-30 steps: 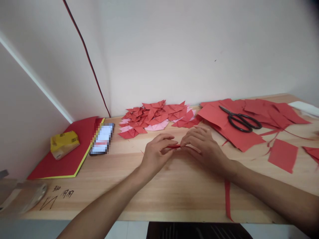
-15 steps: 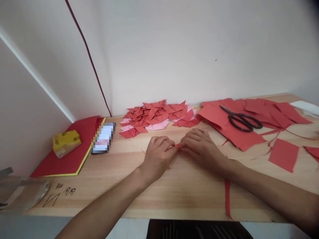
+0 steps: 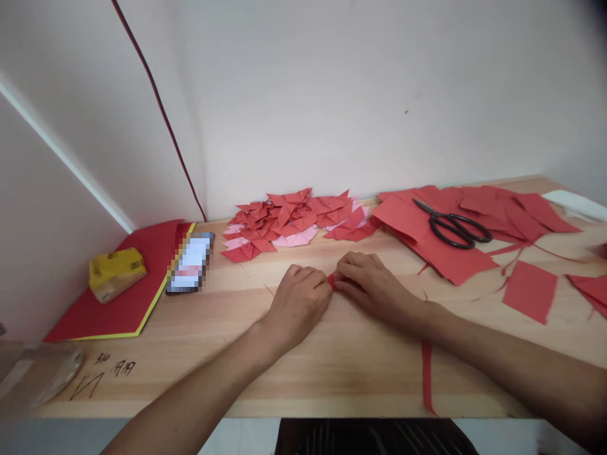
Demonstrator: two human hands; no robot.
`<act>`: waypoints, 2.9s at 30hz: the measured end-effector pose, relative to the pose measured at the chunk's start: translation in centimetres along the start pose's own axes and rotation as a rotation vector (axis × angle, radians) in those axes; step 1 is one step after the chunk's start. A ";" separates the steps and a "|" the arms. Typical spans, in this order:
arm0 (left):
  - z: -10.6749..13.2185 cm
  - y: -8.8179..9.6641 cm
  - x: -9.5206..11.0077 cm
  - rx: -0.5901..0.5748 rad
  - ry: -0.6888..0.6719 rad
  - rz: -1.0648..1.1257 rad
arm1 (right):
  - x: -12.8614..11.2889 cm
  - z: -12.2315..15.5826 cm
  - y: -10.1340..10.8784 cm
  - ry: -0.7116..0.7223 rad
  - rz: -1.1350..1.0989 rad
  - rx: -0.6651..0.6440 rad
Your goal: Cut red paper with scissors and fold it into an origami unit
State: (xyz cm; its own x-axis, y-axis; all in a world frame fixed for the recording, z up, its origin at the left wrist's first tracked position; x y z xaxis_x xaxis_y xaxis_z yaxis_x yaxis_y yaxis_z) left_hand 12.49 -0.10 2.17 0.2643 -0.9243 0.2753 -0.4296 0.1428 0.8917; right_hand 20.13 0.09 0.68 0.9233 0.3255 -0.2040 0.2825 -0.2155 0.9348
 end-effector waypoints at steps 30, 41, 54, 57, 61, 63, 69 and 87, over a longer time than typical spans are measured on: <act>0.7 0.2 -3.1 0.096 0.088 0.214 | -0.3 0.3 0.6 0.132 0.014 0.079; 0.2 0.6 -3.5 0.131 0.144 0.462 | -1.5 0.2 1.2 0.176 0.204 0.162; 0.2 1.0 -4.4 0.212 0.352 0.708 | -1.7 0.2 1.2 0.135 0.167 0.150; 0.2 0.5 -4.8 0.170 0.429 0.816 | -1.3 0.0 1.4 0.089 0.061 0.106; 0.0 0.3 -4.7 0.090 0.421 0.866 | 0.1 -0.1 0.7 -0.040 -0.183 -0.021; 0.0 0.2 -4.9 0.063 0.431 0.910 | 0.5 0.1 0.4 -0.073 -0.328 -0.074; 0.4 -1.2 -4.8 -0.079 0.487 1.280 | 1.4 0.4 0.7 -0.055 -0.624 -0.070; 0.9 -0.5 -7.5 0.249 0.640 1.380 | 1.3 0.5 1.5 -0.099 -0.394 0.013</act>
State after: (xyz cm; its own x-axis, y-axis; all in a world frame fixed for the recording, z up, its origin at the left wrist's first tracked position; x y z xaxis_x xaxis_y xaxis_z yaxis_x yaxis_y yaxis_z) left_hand 9.91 6.43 -0.69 -0.1610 0.1834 0.9698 -0.7546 0.6104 -0.2407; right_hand 21.91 -0.25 1.65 0.7641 0.2952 -0.5735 0.6224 -0.1042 0.7757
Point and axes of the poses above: each hand's wrist, its own z-axis away from the middle knuckle, its own y-axis out of the back of the hand, x = y × z, the point moved 10 cm from there along -z, towards the middle knuckle, and after that the axes turned 14 degrees about z, right-handed, at the moved point
